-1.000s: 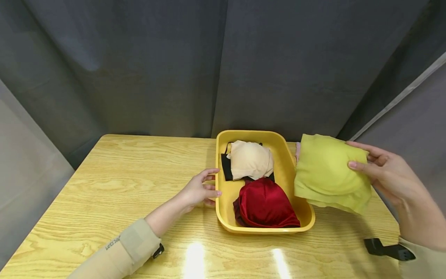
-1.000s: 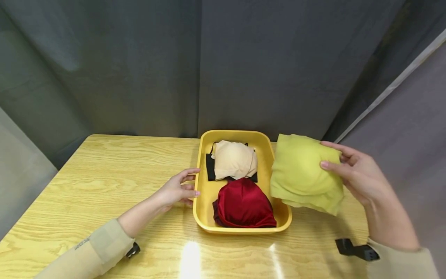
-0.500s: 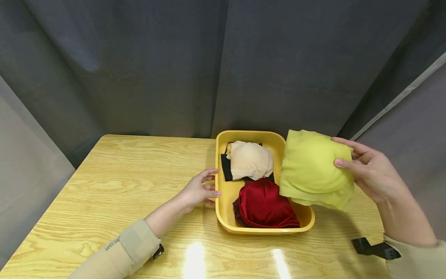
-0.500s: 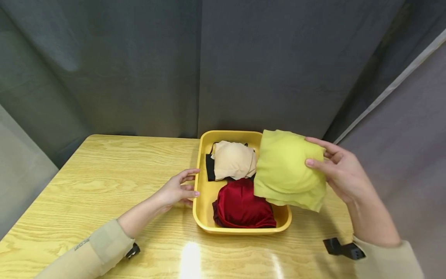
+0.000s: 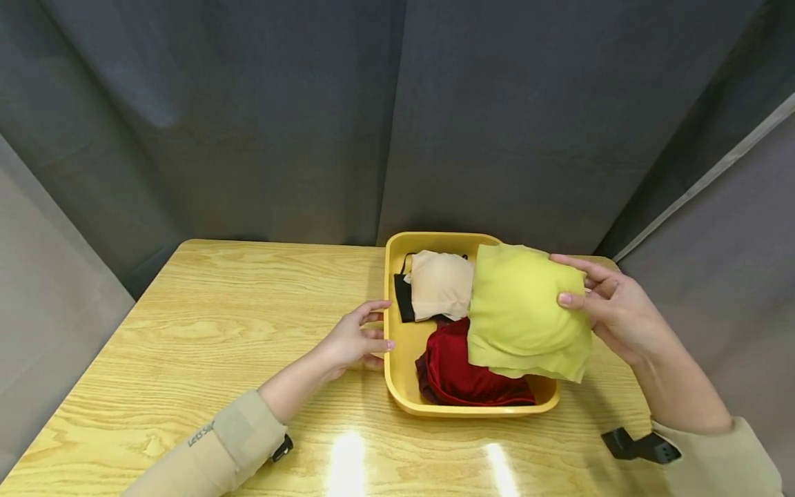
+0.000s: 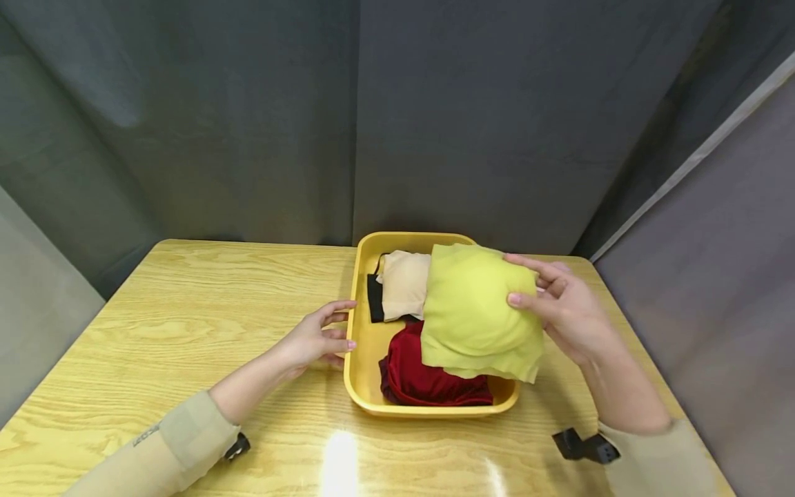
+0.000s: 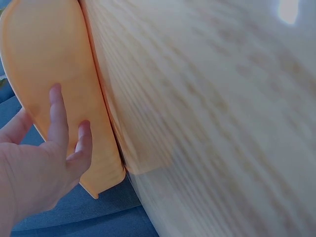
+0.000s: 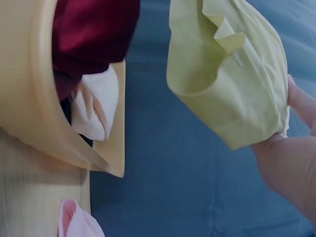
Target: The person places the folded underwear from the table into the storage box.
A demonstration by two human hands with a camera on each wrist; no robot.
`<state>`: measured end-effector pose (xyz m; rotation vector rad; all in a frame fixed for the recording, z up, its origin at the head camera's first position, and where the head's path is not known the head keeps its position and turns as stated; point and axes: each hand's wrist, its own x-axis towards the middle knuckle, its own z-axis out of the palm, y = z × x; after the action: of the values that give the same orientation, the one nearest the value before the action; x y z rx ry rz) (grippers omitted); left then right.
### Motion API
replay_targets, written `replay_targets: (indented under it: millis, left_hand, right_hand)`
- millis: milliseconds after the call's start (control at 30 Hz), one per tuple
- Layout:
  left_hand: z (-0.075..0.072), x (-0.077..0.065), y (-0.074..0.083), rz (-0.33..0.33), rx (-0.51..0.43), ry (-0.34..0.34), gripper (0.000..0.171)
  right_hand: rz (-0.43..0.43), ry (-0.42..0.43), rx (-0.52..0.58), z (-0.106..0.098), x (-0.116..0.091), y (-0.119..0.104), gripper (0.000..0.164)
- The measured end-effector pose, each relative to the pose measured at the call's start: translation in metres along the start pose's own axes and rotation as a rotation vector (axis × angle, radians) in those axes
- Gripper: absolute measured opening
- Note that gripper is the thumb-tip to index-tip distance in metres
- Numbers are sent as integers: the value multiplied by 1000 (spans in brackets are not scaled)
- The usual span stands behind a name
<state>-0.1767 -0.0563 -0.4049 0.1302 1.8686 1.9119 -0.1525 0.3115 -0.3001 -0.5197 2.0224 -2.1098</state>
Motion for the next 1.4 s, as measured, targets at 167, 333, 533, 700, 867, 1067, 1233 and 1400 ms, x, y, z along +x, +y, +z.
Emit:
replay_targets:
  millis: [167, 333, 533, 700, 867, 1067, 1233, 1400]
  left_hand:
    - [1, 0, 0, 0, -5, -1, 71]
    - [0, 0, 0, 2, -2, 2, 71]
    - [0, 0, 0, 7, 0, -4, 70]
    - [0, 1, -1, 5, -3, -5, 70]
    - [0, 0, 0, -1, -4, -4, 72]
    - [0, 1, 0, -4, -6, -7, 74]
    - [-1, 1, 0, -3, -11, -10, 72]
    - [-1, 0, 0, -2, -12, -13, 72]
  right_hand:
    - [-36, -58, 5, 9, 4, 10, 56]
    - [-13, -95, 56, 17, 7, 19, 56]
    - [26, -109, 68, 26, 9, 32, 52]
    - [52, -103, 58, 32, 9, 42, 51]
    - [91, -99, 61, 34, 10, 50, 49]
    - [155, -86, 55, 34, 11, 58, 47]
    - [209, -92, 40, 34, 13, 65, 49]
    - [257, -93, 27, 32, 13, 71, 53]
